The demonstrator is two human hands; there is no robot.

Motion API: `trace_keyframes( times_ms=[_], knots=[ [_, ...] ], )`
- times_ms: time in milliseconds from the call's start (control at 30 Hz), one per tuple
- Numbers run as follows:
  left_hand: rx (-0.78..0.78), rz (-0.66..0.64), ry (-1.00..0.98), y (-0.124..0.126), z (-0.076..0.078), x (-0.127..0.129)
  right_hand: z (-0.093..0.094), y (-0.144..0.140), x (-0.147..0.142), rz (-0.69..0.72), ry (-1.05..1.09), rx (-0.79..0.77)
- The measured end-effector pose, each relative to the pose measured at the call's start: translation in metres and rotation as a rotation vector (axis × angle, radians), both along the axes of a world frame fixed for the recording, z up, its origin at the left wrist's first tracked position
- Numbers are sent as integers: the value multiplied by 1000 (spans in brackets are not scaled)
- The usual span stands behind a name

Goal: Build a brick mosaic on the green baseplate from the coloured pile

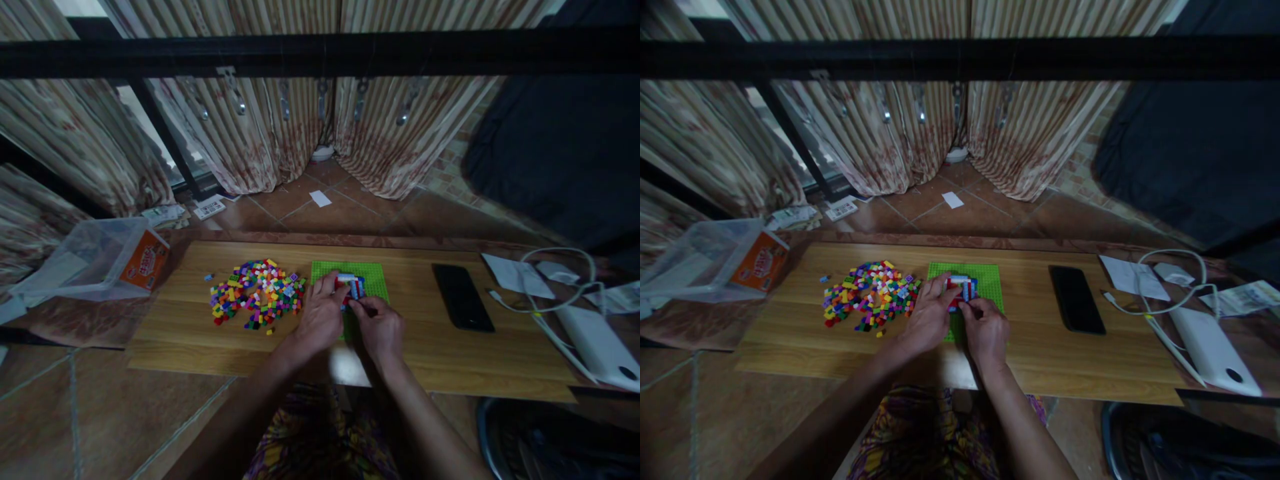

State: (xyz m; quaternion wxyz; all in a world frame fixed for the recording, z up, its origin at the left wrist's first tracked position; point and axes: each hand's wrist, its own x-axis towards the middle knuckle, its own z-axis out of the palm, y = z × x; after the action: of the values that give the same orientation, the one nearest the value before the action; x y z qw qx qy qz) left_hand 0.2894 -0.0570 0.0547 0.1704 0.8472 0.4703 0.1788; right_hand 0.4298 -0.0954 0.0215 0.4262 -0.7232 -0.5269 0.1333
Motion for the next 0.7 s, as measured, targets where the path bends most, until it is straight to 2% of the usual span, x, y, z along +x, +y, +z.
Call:
trace_keyframes(
  times_ms=[233,700],
  knots=[
    [0,2,8,-1,-2,0,6,-4,4,60,10,31],
    [-14,-10,-18,-2,3,5,-3,-1,3,72,54,108]
  ],
)
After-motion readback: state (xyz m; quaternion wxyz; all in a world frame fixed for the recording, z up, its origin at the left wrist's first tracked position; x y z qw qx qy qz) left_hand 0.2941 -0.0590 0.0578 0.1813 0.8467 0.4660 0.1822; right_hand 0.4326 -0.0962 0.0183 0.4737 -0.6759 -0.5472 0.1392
